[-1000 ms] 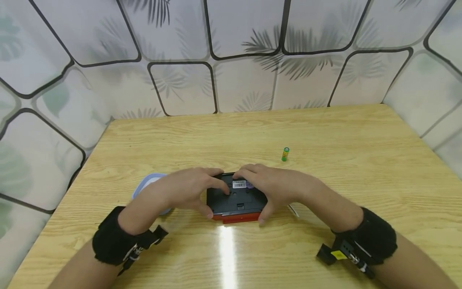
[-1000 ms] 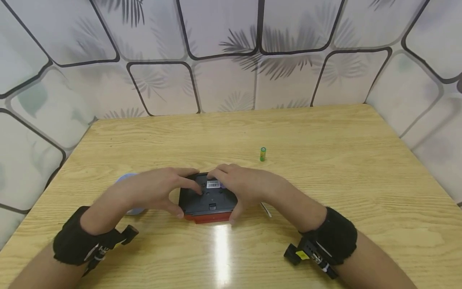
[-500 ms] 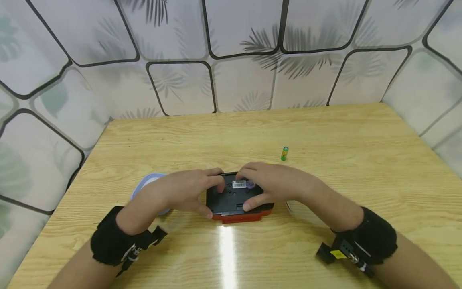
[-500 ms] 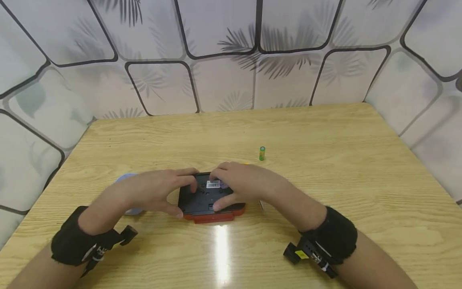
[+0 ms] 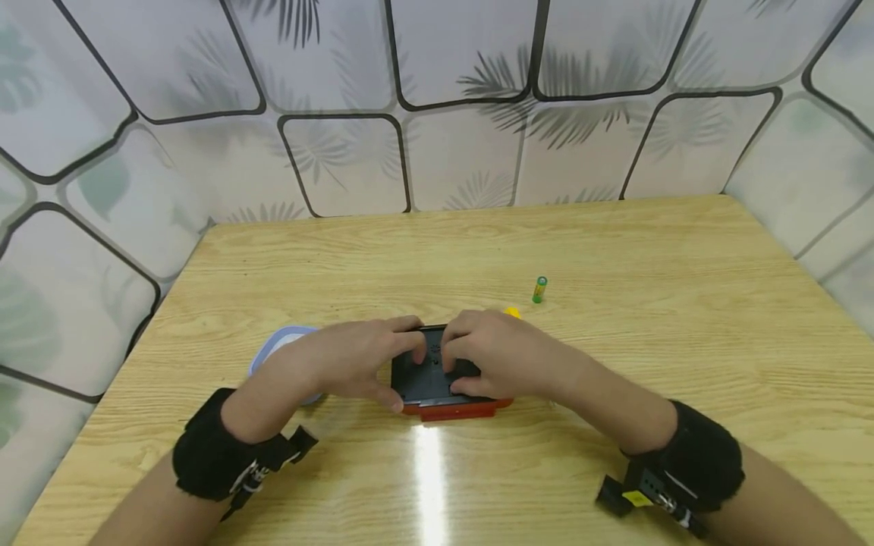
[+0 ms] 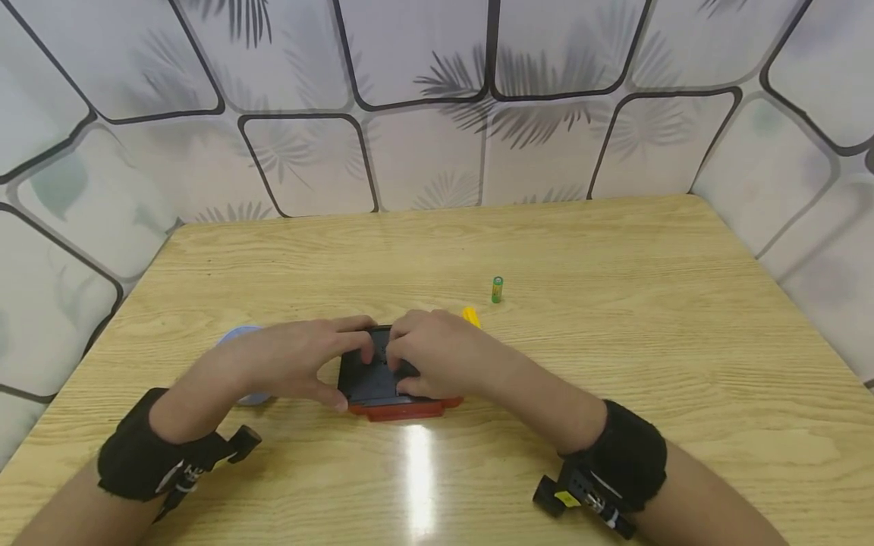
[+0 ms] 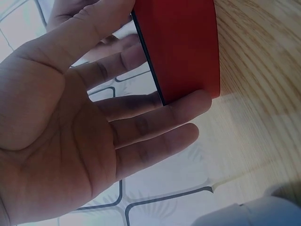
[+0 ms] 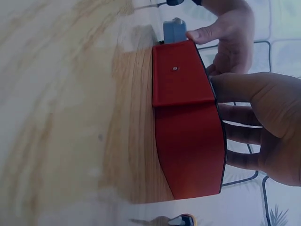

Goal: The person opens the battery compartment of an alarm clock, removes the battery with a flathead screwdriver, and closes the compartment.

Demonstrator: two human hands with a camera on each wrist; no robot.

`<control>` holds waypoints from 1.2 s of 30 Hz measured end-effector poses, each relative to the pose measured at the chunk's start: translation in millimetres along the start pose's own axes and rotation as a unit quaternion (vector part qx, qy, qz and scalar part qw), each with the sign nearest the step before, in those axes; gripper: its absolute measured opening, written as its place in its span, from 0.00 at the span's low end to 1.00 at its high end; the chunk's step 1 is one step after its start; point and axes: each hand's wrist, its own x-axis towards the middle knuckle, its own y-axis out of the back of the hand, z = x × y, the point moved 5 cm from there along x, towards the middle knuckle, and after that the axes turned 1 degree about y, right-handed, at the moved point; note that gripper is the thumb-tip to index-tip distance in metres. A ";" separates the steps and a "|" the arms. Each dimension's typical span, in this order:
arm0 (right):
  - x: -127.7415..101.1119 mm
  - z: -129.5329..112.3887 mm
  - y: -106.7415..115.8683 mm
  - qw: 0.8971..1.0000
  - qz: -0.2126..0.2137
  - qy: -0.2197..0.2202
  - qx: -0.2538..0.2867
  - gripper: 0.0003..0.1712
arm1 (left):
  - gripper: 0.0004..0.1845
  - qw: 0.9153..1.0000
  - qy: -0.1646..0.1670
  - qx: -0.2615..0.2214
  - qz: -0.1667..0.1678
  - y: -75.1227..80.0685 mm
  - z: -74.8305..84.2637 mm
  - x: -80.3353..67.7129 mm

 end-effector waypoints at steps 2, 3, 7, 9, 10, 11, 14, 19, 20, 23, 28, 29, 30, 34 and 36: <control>0.5 -2.9 -0.3 1.000 -0.004 0.004 -0.007 0.07 | 0.25 1.000 0.002 0.002 0.001 0.0 0.2 -0.3; 0.6 -4.1 -0.3 1.000 -0.007 0.004 -0.011 0.07 | 0.25 1.000 0.002 0.003 0.002 0.2 0.5 -0.5; 0.3 -5.7 -1.3 1.000 -0.015 0.001 -0.028 0.07 | 0.27 1.000 0.009 0.001 0.001 0.4 1.5 -0.9; 0.1 -5.7 -1.8 0.999 -0.019 -0.001 -0.032 0.07 | 0.28 1.000 0.013 0.002 0.000 0.5 2.0 -0.9; 0.1 -5.8 -2.1 0.999 -0.019 -0.001 -0.033 0.07 | 0.28 1.000 0.016 0.002 0.000 0.5 2.0 -0.8; 0.1 -5.8 -2.3 0.999 -0.021 0.000 -0.036 0.07 | 0.28 1.000 0.018 0.003 -0.001 0.4 1.9 -0.6; 0.5 -6.6 -2.2 0.999 -0.015 0.007 -0.039 0.07 | 0.29 1.000 0.024 0.006 -0.001 0.3 1.2 -0.5; 1.6 -7.7 -1.6 0.999 -0.001 0.020 -0.043 0.08 | 0.30 1.000 0.022 0.003 -0.001 0.4 1.2 -0.5; 1.9 -7.7 -1.5 0.999 0.000 0.022 -0.045 0.08 | 0.30 1.000 0.022 0.003 -0.001 0.4 1.2 -0.5; 2.2 -8.3 -1.6 0.999 0.000 0.024 -0.047 0.08 | 0.31 1.000 0.020 0.001 -0.002 0.5 1.5 -1.0; 2.2 -9.0 -1.5 0.999 0.000 0.023 -0.046 0.08 | 0.31 1.000 0.019 0.005 0.001 0.5 1.7 -1.6; 2.3 -9.1 -1.5 0.999 0.000 0.023 -0.046 0.08 | 0.31 1.000 0.019 0.007 0.002 0.3 1.9 -1.4; 2.4 -9.3 -1.5 0.999 0.001 0.024 -0.046 0.08 | 0.31 1.000 0.019 0.007 0.002 0.2 2.0 -1.4; 2.5 -10.3 -1.3 0.998 0.004 0.028 -0.050 0.09 | 0.31 1.000 0.016 0.010 0.006 -0.2 2.3 -1.2; 2.3 -11.5 -1.3 0.998 0.005 0.033 -0.059 0.10 | 0.31 1.000 0.015 0.008 0.006 -0.3 2.6 -1.2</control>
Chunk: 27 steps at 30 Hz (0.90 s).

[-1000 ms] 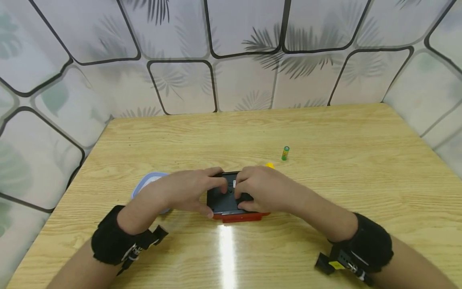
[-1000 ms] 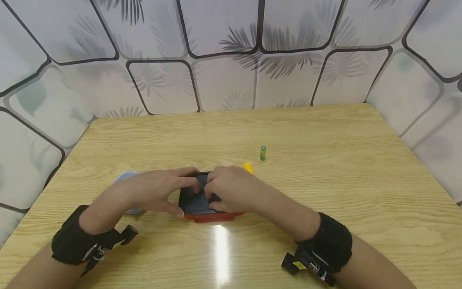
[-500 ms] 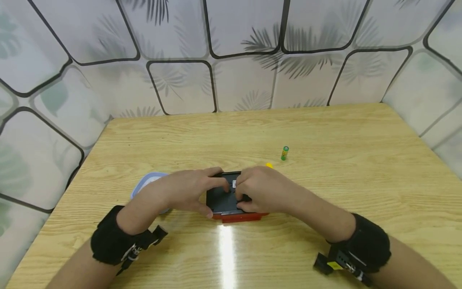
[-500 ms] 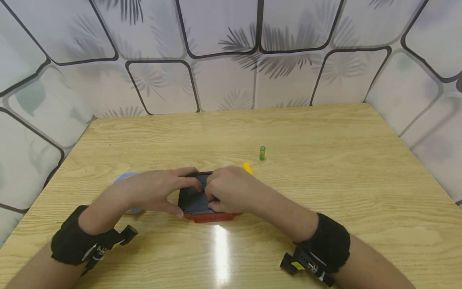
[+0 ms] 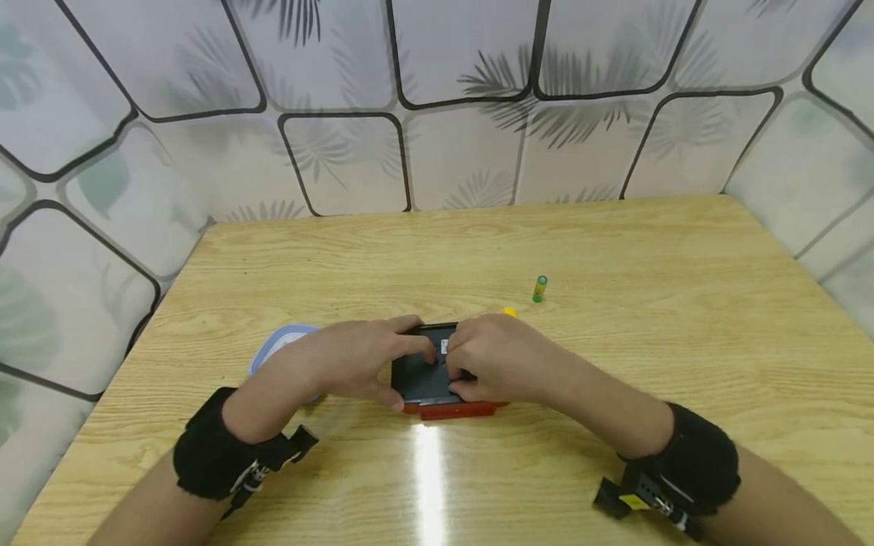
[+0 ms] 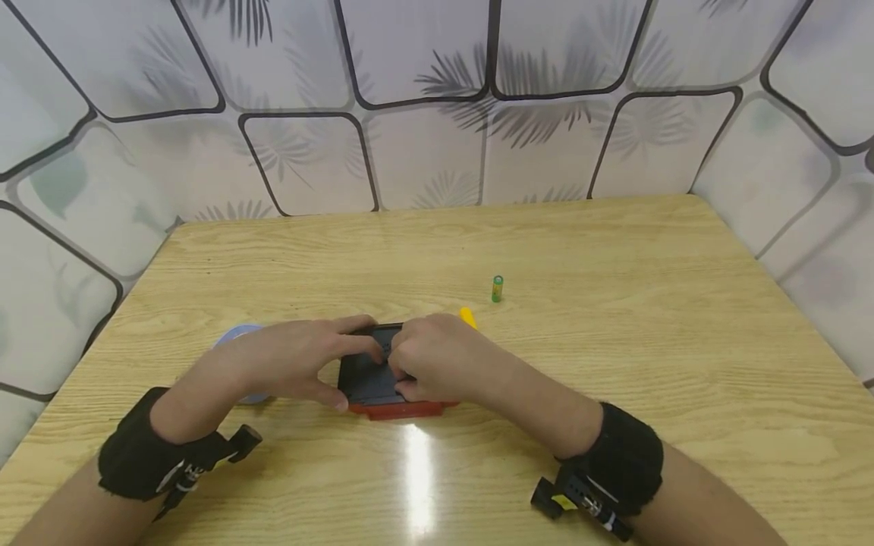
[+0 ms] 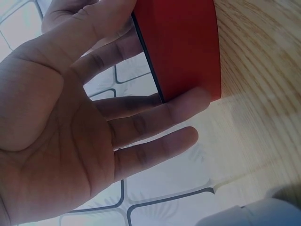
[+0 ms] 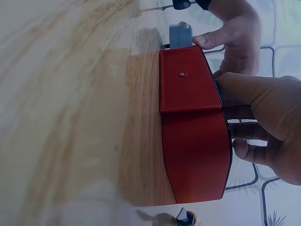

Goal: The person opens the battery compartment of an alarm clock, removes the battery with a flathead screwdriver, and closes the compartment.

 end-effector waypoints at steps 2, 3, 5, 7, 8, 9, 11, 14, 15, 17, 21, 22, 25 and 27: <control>-0.1 -0.9 0.2 1.000 -0.001 0.004 -0.010 0.11 | 0.31 1.000 0.002 -0.001 -0.002 -0.2 0.0 0.1; 0.0 -1.1 0.2 1.000 -0.001 0.006 -0.013 0.11 | 0.31 1.000 0.004 -0.002 -0.003 -0.4 -0.2 0.1; 0.4 -1.4 -0.2 1.000 -0.002 0.007 -0.017 0.12 | 0.31 1.000 0.009 -0.001 -0.006 -0.5 -0.3 0.0; 0.7 -1.5 -0.3 1.000 -0.003 0.009 -0.017 0.12 | 0.32 1.000 0.010 -0.002 -0.008 -0.9 -0.6 0.1; 0.8 -1.4 -0.4 1.000 -0.003 0.009 -0.016 0.12 | 0.32 1.000 0.011 -0.001 -0.008 -1.0 -0.8 0.2; 0.9 -1.3 -0.4 1.000 -0.002 0.009 -0.016 0.12 | 0.32 1.000 0.011 0.001 -0.007 -0.8 -0.6 0.2; 0.7 -1.6 -0.1 1.000 -0.003 0.011 -0.019 0.12 | 0.32 1.000 0.006 0.002 -0.003 -0.6 0.0 0.2; 0.3 -2.1 -0.3 1.000 -0.002 0.014 -0.022 0.12 | 0.31 1.000 0.002 0.005 -0.002 -0.3 0.8 0.3; 0.2 -2.2 -0.2 1.000 -0.001 0.015 -0.023 0.12 | 0.31 1.000 0.003 0.005 -0.002 -0.3 0.9 0.2; 0.2 -2.1 -0.4 1.000 0.000 0.016 -0.022 0.12 | 0.31 1.000 0.006 0.006 -0.004 -0.2 0.9 0.3; 0.3 -2.2 -0.5 1.000 0.004 0.018 -0.019 0.12 | 0.31 1.000 0.009 0.007 -0.008 -0.2 0.7 0.7; 0.3 -2.2 -0.5 1.000 0.005 0.019 -0.019 0.12 | 0.31 1.000 0.008 0.007 -0.007 -0.1 0.8 0.8; 0.0 -2.5 0.1 1.000 0.007 0.021 -0.019 0.12 | 0.31 1.000 0.003 0.004 -0.006 -0.1 0.9 1.0; 0.1 -2.5 0.4 1.000 0.009 0.021 -0.019 0.12 | 0.31 1.000 0.002 0.003 -0.006 0.1 0.7 0.9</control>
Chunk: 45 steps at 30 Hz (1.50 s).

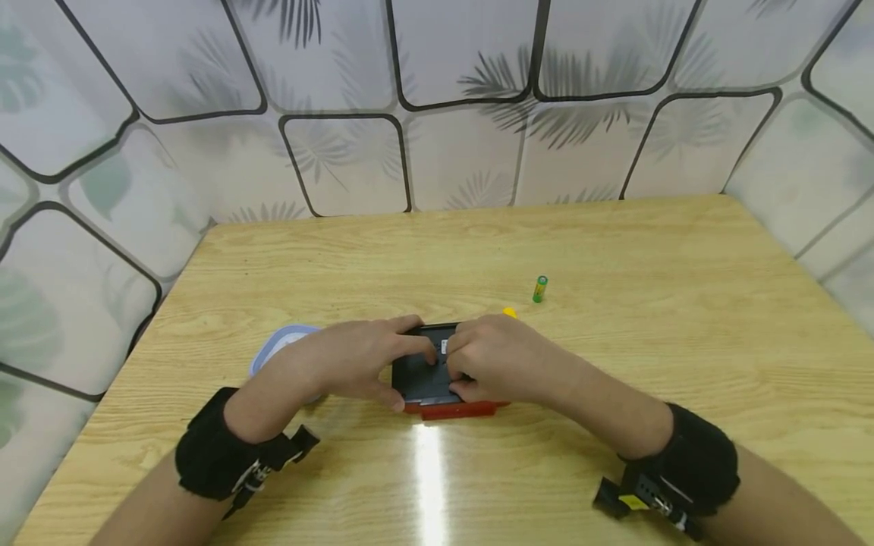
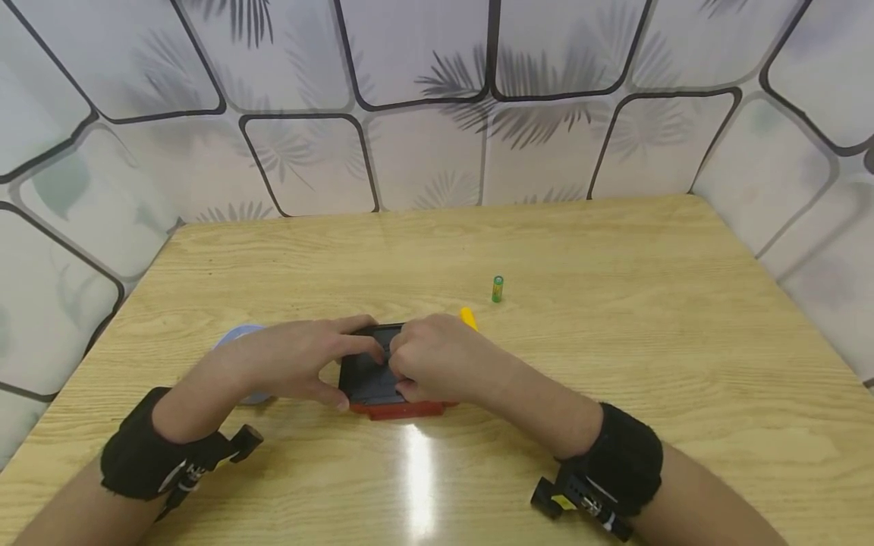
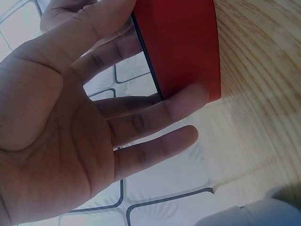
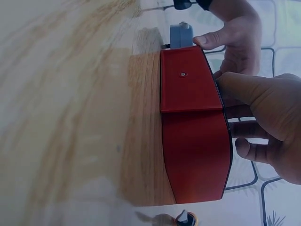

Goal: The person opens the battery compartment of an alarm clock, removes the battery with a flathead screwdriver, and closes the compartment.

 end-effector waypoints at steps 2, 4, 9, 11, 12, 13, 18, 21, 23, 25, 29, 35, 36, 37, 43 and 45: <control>0.1 0.0 0.2 1.000 0.000 0.001 -0.001 0.12 | 0.31 1.000 0.001 -0.001 -0.001 0.2 -0.2 -0.1; 0.5 0.0 0.0 1.000 -0.001 0.002 -0.002 0.12 | 0.31 1.000 0.003 -0.001 -0.002 0.2 -0.5 -0.1; 0.7 -0.4 0.8 1.000 0.001 0.006 -0.013 0.11 | 0.31 1.000 0.004 0.000 -0.002 0.5 -0.4 0.0; 0.6 -0.7 0.9 1.000 0.004 0.010 -0.019 0.11 | 0.31 1.000 0.003 0.002 -0.002 0.8 -0.1 -0.1; 0.5 -0.9 1.0 1.000 0.005 0.012 -0.022 0.11 | 0.31 1.000 0.002 0.003 -0.003 0.9 0.2 -0.1; 0.5 -1.0 1.0 1.000 0.006 0.013 -0.025 0.11 | 0.31 1.000 0.003 0.003 -0.003 1.0 0.3 -0.2; -0.1 -1.4 0.9 0.999 0.002 0.014 -0.032 0.11 | 0.31 1.000 -0.001 0.006 -0.003 1.2 0.8 -0.2; 0.0 -1.5 0.4 0.999 0.001 0.013 -0.034 0.11 | 0.31 1.000 -0.006 0.007 0.000 1.3 1.1 -0.4; 0.0 -1.6 0.2 0.999 0.001 0.013 -0.034 0.11 | 0.31 1.000 -0.007 0.007 0.000 1.3 1.3 -0.6; 0.1 -1.7 0.2 0.999 0.001 0.014 -0.035 0.11 | 0.31 1.000 -0.008 0.005 0.002 1.2 1.2 -0.5; 0.2 -2.0 0.0 0.999 0.002 0.015 -0.037 0.11 | 0.31 1.000 -0.007 0.005 0.001 0.9 1.0 -0.8; 0.7 -2.3 0.1 0.999 0.001 0.014 -0.038 0.11 | 0.31 1.000 0.002 0.004 -0.003 0.6 0.4 -1.0; 0.8 -2.4 0.2 0.999 0.000 0.014 -0.038 0.11 | 0.31 1.000 0.003 0.004 -0.003 0.4 0.3 -0.9; 0.8 -2.4 0.3 0.999 0.000 0.013 -0.038 0.11 | 0.31 1.000 0.003 0.004 -0.003 0.5 0.3 -0.8; 0.5 -2.5 0.8 0.999 0.001 0.012 -0.041 0.11 | 0.31 1.000 -0.005 0.004 0.000 1.4 1.4 -1.2; 0.4 -2.6 0.7 0.999 0.004 0.013 -0.043 0.11 | 0.31 1.000 -0.010 0.003 0.003 1.4 1.9 -1.2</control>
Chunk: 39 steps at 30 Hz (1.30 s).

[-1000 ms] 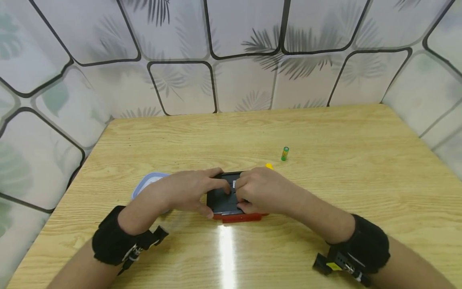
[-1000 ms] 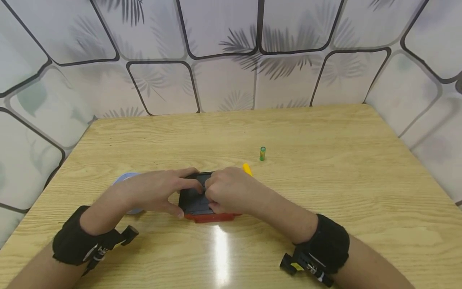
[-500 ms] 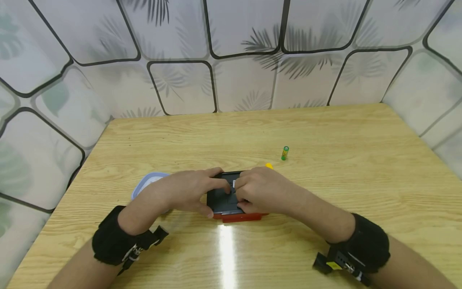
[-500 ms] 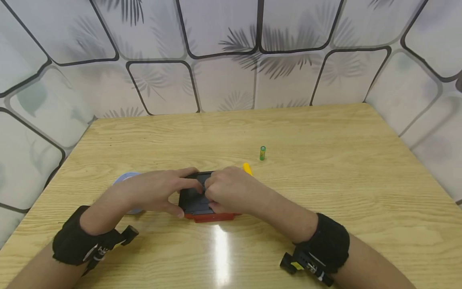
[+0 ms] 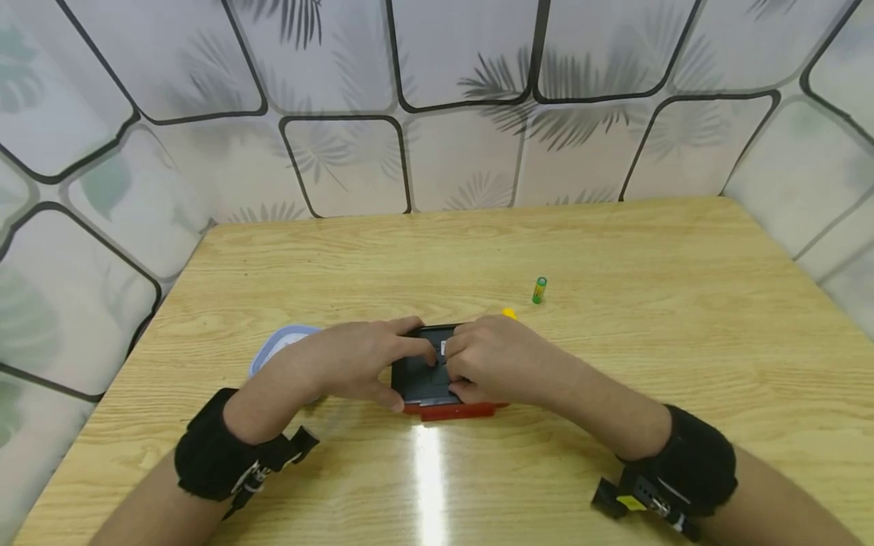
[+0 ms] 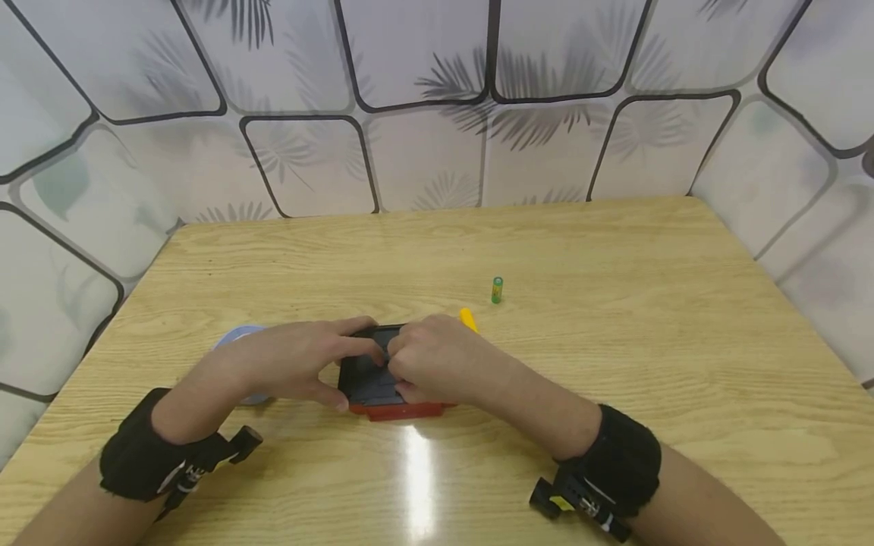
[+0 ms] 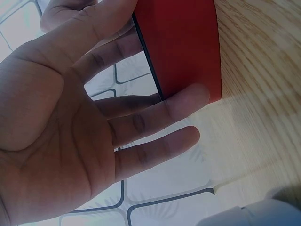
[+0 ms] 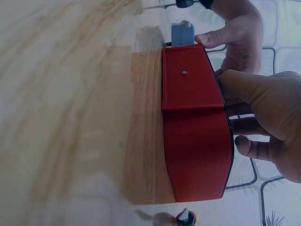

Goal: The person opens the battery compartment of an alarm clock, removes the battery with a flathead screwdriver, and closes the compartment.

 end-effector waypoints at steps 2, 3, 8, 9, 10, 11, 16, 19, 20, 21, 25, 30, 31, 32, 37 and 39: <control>-0.2 -0.1 -0.1 1.000 0.008 0.002 -0.006 0.11 | 0.30 1.000 -0.002 -0.001 0.001 0.0 0.0 0.0; -0.3 -0.1 -0.2 1.000 0.012 0.003 -0.008 0.10 | 0.30 1.000 -0.002 -0.002 0.001 -0.1 -0.2 0.1; -0.3 1.6 0.3 1.000 0.025 -0.001 -0.010 0.10 | 0.31 1.000 0.010 -0.005 0.000 0.2 -1.8 0.1; -0.3 1.9 0.4 1.000 0.024 -0.002 -0.007 0.10 | 0.31 1.000 0.011 -0.005 -0.001 0.2 -2.2 0.1; -0.4 2.2 0.3 1.000 0.023 -0.003 -0.003 0.10 | 0.31 1.000 0.012 -0.005 -0.001 0.2 -2.2 0.2; -0.5 2.5 0.4 1.000 0.021 -0.003 0.002 0.10 | 0.31 1.000 0.012 -0.005 -0.002 0.1 -2.3 0.3; -1.6 3.6 1.0 1.000 0.023 0.003 0.016 0.10 | 0.31 1.000 0.009 -0.011 -0.004 0.1 -1.8 0.5; -2.1 3.7 1.9 0.999 0.032 0.011 0.013 0.10 | 0.31 1.000 0.012 -0.011 -0.006 0.2 -1.8 0.6; -2.1 4.0 2.1 0.999 0.035 0.012 0.013 0.09 | 0.31 1.000 0.013 -0.011 -0.006 0.1 -2.1 0.6; -2.2 4.3 2.3 0.999 0.037 0.013 0.010 0.09 | 0.31 1.000 0.013 -0.011 -0.006 0.1 -2.1 0.8; -2.5 5.6 3.2 0.999 0.039 0.014 0.009 0.09 | 0.31 1.000 0.020 -0.007 -0.011 -0.4 -2.9 0.9; -3.1 7.5 5.9 0.999 0.037 0.017 0.015 0.09 | 0.31 0.999 0.033 -0.004 -0.016 -0.4 -4.2 0.4; -3.2 7.9 6.4 0.999 0.036 0.017 0.016 0.09 | 0.31 0.999 0.034 -0.004 -0.016 -0.5 -4.5 0.5; -3.4 8.2 7.1 0.999 0.034 0.017 0.017 0.08 | 0.31 0.999 0.034 -0.003 -0.015 -0.5 -4.7 0.6; -4.0 8.9 8.4 0.999 0.023 0.014 0.023 0.08 | 0.31 0.999 0.032 0.001 -0.015 -1.3 -5.1 1.2; -4.5 9.2 9.5 0.999 0.024 0.015 0.026 0.08 | 0.31 0.999 0.031 0.002 -0.013 -1.0 -5.0 1.3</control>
